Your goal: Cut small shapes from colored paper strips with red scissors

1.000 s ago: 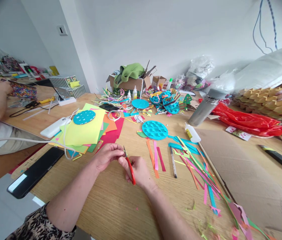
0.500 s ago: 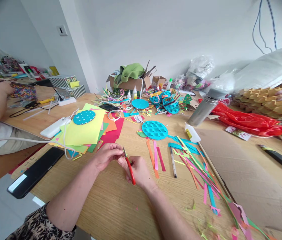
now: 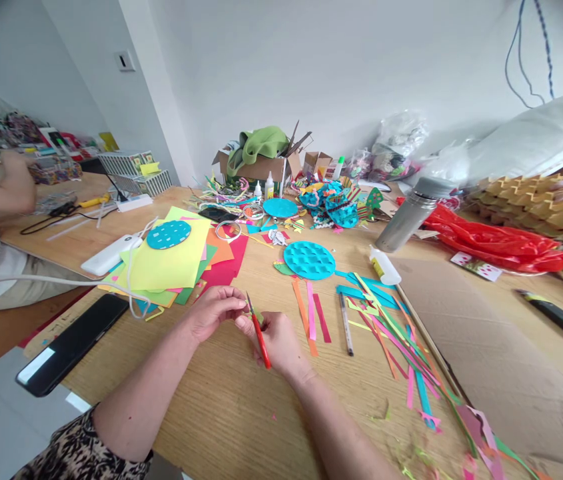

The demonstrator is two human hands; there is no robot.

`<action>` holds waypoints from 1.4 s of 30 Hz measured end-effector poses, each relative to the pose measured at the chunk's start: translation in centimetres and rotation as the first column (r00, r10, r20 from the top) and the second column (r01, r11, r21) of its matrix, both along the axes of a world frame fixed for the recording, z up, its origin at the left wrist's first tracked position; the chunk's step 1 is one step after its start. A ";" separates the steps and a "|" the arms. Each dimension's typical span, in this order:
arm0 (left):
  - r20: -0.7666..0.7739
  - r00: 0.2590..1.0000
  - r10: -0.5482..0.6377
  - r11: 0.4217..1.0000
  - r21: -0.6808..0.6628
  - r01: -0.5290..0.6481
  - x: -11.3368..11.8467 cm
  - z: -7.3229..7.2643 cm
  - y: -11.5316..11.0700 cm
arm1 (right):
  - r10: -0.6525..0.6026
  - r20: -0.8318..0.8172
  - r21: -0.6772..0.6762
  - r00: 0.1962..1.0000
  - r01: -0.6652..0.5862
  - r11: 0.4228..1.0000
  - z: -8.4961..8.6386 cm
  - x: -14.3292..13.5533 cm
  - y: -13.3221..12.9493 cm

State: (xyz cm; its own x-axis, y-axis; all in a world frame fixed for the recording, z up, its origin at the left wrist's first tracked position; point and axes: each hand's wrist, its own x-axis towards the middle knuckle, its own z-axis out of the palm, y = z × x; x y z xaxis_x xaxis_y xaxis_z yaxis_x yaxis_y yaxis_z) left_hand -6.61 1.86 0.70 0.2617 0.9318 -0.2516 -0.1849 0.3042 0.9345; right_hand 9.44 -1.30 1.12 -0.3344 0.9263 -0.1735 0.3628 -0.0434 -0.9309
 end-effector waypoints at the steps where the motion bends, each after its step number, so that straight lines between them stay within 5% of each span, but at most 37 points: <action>1: -0.013 1.000 0.006 1.000 0.001 -0.006 -0.1 0.0 0.1 | -0.014 -0.004 0.005 1.000 0.014 1.000 -0.1 0.1 0.1; 6: -0.290 0.949 0.125 0.989 0.108 -0.097 -0.7 0.2 0.4 | -0.165 -0.018 0.011 0.986 0.165 0.986 -0.5 0.6 0.6; 11: -0.670 0.718 0.189 0.963 0.270 -0.002 -0.8 -0.4 0.4 | -0.240 -0.063 0.043 0.969 0.243 0.969 -1.3 1.2 1.0; 15: -0.804 0.567 0.176 0.946 0.297 0.128 -0.8 -0.9 0.4 | -0.281 -0.053 0.081 0.958 0.285 0.955 -1.3 1.4 1.1; 18: -0.869 0.457 0.188 0.936 0.300 0.186 -0.7 -0.8 0.3 | -0.358 0.082 0.256 0.930 0.327 0.910 -1.3 1.4 1.3; 25: -0.917 0.356 0.179 0.943 0.264 0.206 -0.8 -0.4 0.4 | -0.297 0.266 0.547 0.917 0.110 0.830 -2.9 0.5 1.3; 34: -0.889 0.409 0.207 0.945 0.290 0.151 -0.7 -0.6 0.4 | -0.263 0.349 0.543 0.900 0.034 0.839 -3.3 0.4 1.2; 42: -0.743 0.601 0.294 0.879 0.457 0.135 -0.4 -0.5 0.3 | -0.279 0.266 0.511 0.923 0.110 0.852 -3.5 0.5 1.4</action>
